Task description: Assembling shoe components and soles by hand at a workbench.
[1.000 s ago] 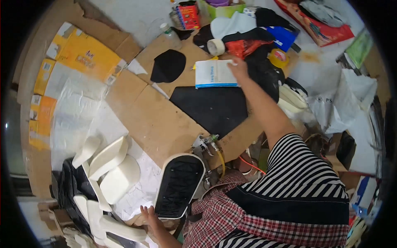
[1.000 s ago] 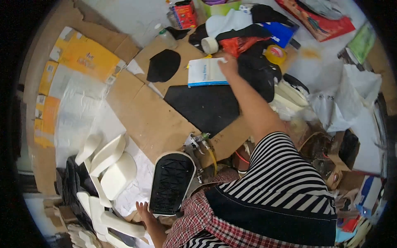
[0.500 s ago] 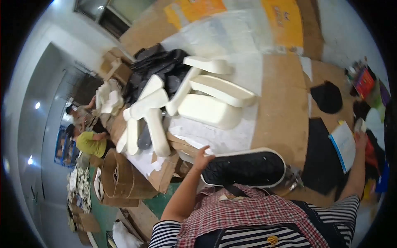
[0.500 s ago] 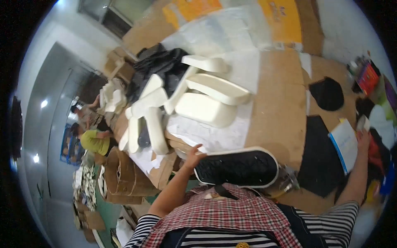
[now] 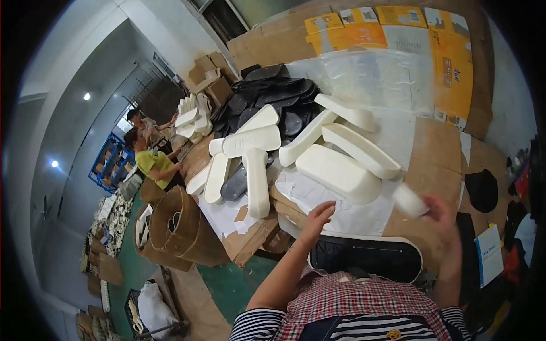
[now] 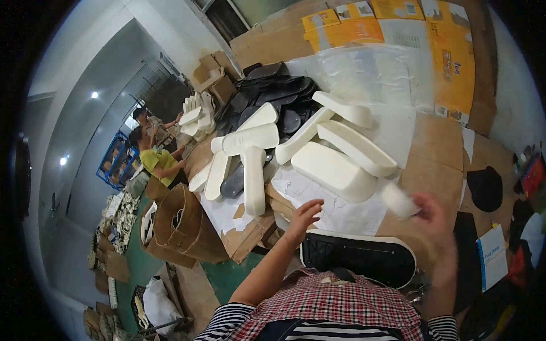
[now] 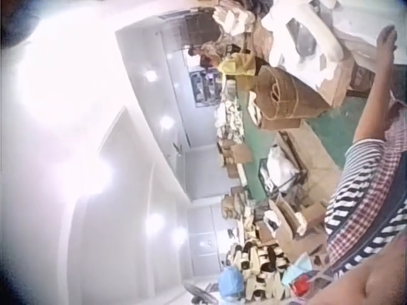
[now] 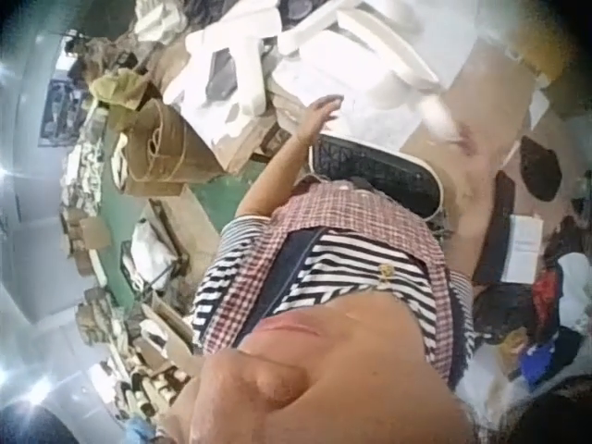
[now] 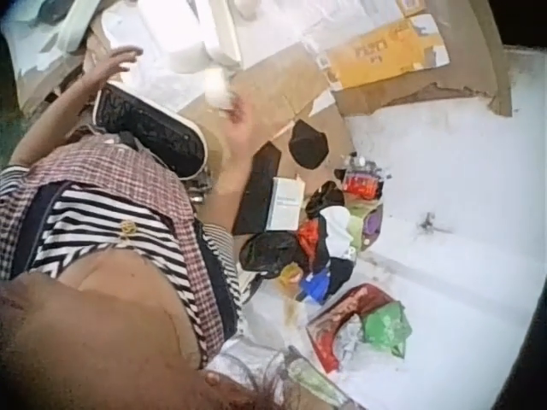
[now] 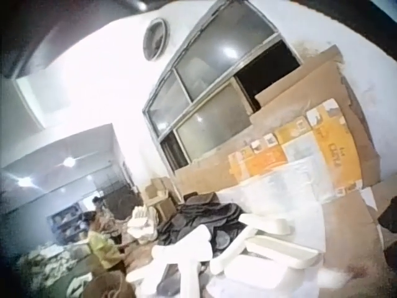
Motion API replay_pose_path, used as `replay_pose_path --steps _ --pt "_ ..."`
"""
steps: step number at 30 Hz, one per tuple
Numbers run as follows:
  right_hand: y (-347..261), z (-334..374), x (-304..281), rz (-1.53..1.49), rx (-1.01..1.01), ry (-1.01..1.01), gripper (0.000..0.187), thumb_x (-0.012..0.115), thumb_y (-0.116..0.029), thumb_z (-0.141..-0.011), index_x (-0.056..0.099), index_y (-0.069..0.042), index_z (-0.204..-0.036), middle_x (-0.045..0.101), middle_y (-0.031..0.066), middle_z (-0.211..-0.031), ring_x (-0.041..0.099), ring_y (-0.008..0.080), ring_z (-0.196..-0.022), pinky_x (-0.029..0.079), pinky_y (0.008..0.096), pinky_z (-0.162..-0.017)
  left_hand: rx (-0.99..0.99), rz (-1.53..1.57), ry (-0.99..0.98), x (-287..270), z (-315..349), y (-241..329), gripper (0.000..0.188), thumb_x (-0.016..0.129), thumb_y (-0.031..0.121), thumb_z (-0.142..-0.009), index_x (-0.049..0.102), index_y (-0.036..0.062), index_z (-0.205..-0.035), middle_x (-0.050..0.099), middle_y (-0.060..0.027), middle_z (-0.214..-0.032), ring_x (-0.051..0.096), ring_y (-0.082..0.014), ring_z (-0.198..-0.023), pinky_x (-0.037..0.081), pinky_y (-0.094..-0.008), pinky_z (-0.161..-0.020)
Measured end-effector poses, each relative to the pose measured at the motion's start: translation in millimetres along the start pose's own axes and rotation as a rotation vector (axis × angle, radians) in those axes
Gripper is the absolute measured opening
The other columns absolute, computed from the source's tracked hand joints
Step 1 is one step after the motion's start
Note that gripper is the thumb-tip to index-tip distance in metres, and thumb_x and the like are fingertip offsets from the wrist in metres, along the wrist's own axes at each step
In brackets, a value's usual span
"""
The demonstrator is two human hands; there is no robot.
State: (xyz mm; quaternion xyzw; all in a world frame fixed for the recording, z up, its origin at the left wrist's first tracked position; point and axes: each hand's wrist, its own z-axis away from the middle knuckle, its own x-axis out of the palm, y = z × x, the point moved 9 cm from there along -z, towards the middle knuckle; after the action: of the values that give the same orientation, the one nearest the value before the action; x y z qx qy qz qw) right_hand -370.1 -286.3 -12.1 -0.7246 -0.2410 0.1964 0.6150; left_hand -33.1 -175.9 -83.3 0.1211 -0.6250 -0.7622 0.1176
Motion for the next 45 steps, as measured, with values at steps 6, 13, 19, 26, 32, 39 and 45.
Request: replay_pose_path --steps 6,13,19,26,32,39,45 --pt "-41.7 -48.9 174.6 0.062 0.055 -0.498 0.049 0.062 0.004 -0.073 0.053 -0.004 -0.120 0.056 0.0025 -0.097 0.055 0.0088 -0.087 0.046 0.0234 -0.074 0.276 -0.090 -0.335 -1.1 48.0 93.7 0.035 0.068 0.019 -0.079 0.061 0.0035 -0.109 0.057 -0.0099 -0.111 0.051 -0.0226 -0.108 0.038 -0.0332 -0.094" --pt "-94.2 -86.6 265.4 0.213 -0.252 -0.733 0.044 0.059 -0.003 -0.072 0.057 -0.006 -0.116 0.059 0.0018 -0.087 0.051 0.0075 -0.069 0.045 0.0225 -0.063 0.682 -0.619 0.024 -64.5 116.9 161.5 0.035 0.073 0.020 -0.067 0.061 0.0035 -0.095 0.055 -0.0140 -0.113 0.045 -0.0355 -0.117 0.033 -0.0450 -0.099" --pt "-97.7 -96.1 284.4 -0.005 -0.216 -0.586 0.046 0.054 0.002 -0.072 0.056 -0.007 -0.117 0.059 0.0040 -0.100 0.055 0.0105 -0.075 0.047 0.0238 -0.066 0.595 -0.277 0.076 -89.2 125.0 139.6 0.020 0.066 0.013 -0.074 0.057 0.0008 -0.085 0.060 -0.0119 -0.098 0.050 -0.0340 -0.111 0.033 -0.0431 -0.097" --pt "-75.7 -90.7 299.4 0.063 -0.089 -0.480 0.020 0.062 -0.004 -0.078 0.059 -0.003 -0.098 0.060 0.0019 -0.091 0.056 0.0096 -0.078 0.047 0.0234 -0.070 0.660 -0.297 0.177 -95.3 143.6 137.0 0.016 0.064 0.014 -0.077 0.056 0.0026 -0.085 0.059 -0.0089 -0.093 0.050 -0.0295 -0.107 0.027 -0.0467 -0.102" --pt "-82.6 -91.8 299.9 0.105 -0.122 -0.452 0.011 0.060 -0.003 -0.082 0.058 -0.004 -0.093 0.059 0.0018 -0.088 0.054 0.0074 -0.080 0.046 0.0226 -0.071 0.672 -0.289 0.202 -85.1 145.2 146.9 0.016 0.065 0.014 -0.076 0.055 0.0039 -0.083 0.060 -0.0070 -0.090 0.052 -0.0272 -0.102 0.021 -0.0502 -0.105" --pt "-83.7 -76.5 309.0 -0.175 -0.083 -0.656 0.014 0.055 0.002 -0.083 0.051 -0.002 -0.096 0.051 -0.0003 -0.087 0.050 0.0058 -0.080 0.044 0.0216 -0.074 0.557 -0.408 0.274 -97.0 139.6 133.3 0.018 0.066 0.010 -0.072 0.050 0.0044 -0.077 0.052 -0.0055 -0.075 0.049 -0.0216 -0.076 0.026 -0.0463 -0.104" --pt "-74.5 -103.8 258.6 0.145 -0.130 -0.293 0.020 0.063 -0.012 -0.083 0.056 -0.003 -0.100 0.058 0.0014 -0.091 0.053 0.0072 -0.082 0.045 0.0218 -0.067 0.561 -0.556 0.291 -93.1 136.0 145.4 0.020 0.063 0.006 -0.064 0.045 0.0050 -0.073 0.043 -0.0067 -0.067 0.044 -0.0256 -0.064 0.034 -0.0445 -0.097"
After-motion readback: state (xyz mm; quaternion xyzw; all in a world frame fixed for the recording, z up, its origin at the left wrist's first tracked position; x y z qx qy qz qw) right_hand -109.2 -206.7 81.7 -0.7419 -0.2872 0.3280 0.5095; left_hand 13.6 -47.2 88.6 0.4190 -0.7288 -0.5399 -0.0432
